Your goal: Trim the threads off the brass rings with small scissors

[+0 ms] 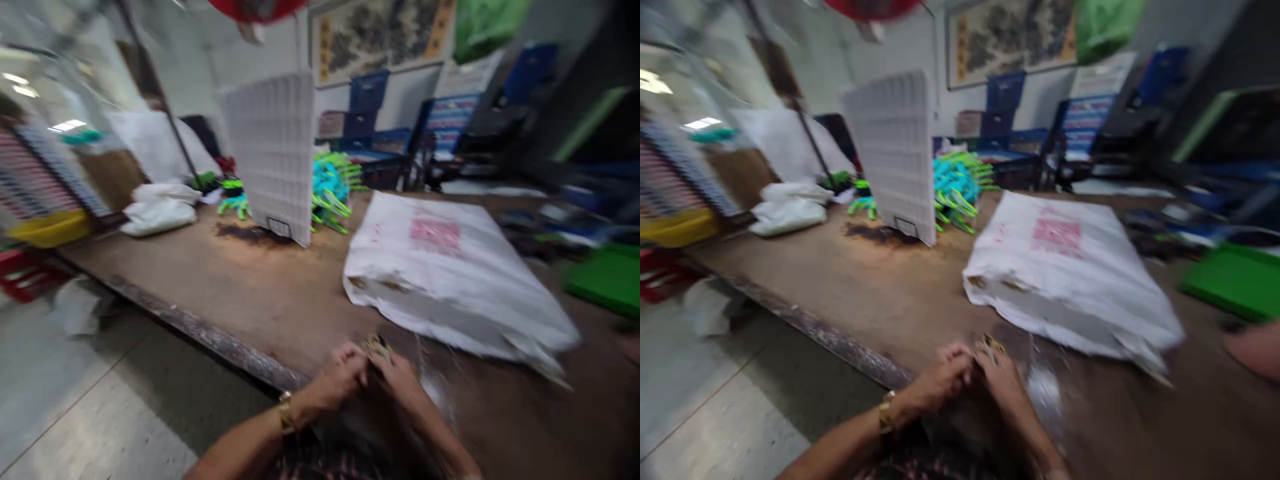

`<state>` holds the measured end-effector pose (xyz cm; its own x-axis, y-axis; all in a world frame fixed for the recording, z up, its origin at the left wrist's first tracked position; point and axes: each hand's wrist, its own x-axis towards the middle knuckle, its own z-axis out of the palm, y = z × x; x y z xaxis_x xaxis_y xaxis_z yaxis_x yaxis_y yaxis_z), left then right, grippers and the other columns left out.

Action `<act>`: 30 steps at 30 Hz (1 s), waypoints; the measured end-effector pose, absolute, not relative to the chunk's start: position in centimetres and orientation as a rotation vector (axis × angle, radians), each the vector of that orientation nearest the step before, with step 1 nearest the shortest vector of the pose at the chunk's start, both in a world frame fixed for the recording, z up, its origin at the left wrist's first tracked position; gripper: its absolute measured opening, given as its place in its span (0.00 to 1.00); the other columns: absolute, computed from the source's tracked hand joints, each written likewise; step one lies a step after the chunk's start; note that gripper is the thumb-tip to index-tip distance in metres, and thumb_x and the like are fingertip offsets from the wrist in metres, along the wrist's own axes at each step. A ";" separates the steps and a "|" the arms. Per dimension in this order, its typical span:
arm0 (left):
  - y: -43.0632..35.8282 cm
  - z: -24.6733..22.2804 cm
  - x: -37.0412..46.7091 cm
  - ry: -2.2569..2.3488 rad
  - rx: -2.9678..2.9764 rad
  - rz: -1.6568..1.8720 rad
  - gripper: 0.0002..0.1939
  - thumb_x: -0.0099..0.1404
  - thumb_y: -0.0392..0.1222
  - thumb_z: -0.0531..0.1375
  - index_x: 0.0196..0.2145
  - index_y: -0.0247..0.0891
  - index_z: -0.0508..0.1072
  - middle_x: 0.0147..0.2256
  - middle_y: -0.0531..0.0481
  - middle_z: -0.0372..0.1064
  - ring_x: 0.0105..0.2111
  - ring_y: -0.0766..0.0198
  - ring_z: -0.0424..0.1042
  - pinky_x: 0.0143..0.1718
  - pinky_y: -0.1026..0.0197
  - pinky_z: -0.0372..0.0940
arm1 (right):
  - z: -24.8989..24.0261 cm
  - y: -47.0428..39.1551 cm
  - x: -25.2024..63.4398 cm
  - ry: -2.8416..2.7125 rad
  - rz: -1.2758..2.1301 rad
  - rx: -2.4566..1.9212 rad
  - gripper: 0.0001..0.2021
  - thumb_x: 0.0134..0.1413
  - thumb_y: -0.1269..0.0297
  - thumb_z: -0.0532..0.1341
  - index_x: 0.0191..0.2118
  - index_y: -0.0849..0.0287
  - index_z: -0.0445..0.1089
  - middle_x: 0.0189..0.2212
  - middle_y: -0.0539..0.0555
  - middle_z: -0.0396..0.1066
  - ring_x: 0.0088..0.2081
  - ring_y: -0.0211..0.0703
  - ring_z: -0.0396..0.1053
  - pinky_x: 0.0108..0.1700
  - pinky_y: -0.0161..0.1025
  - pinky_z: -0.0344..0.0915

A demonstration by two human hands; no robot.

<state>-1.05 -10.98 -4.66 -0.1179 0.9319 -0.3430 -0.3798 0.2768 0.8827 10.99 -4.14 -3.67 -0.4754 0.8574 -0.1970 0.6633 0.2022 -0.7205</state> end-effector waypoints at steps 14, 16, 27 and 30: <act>-11.7 -4.6 -2.1 0.948 0.571 1.179 0.17 0.55 0.53 0.60 0.30 0.36 0.62 0.18 0.60 0.58 0.12 0.79 0.46 0.12 0.72 0.39 | -2.8 -5.0 10.3 -1.854 1.458 -1.278 0.10 0.47 0.63 0.52 0.21 0.60 0.64 0.20 0.47 0.63 0.26 0.35 0.59 0.31 0.33 0.55; -11.7 -4.6 -2.0 0.954 0.561 1.177 0.17 0.55 0.53 0.60 0.29 0.36 0.62 0.18 0.60 0.57 0.12 0.79 0.46 0.12 0.72 0.40 | -2.8 -5.0 10.3 -1.870 1.443 -1.270 0.10 0.47 0.63 0.52 0.21 0.60 0.64 0.20 0.47 0.63 0.26 0.35 0.59 0.31 0.33 0.54; -11.9 -4.7 -2.1 0.931 0.565 1.195 0.18 0.54 0.53 0.61 0.30 0.34 0.64 0.20 0.59 0.57 0.14 0.79 0.48 0.13 0.72 0.41 | -3.0 -5.0 10.4 -1.845 1.515 -1.143 0.10 0.49 0.65 0.52 0.23 0.60 0.66 0.20 0.47 0.64 0.26 0.34 0.61 0.33 0.33 0.56; -11.9 -4.9 -2.1 0.907 0.561 1.203 0.18 0.55 0.53 0.60 0.30 0.34 0.64 0.20 0.59 0.58 0.14 0.79 0.48 0.13 0.72 0.41 | -3.2 -5.0 10.5 -1.850 1.482 -1.184 0.09 0.49 0.66 0.51 0.25 0.60 0.66 0.21 0.48 0.65 0.27 0.35 0.62 0.33 0.33 0.57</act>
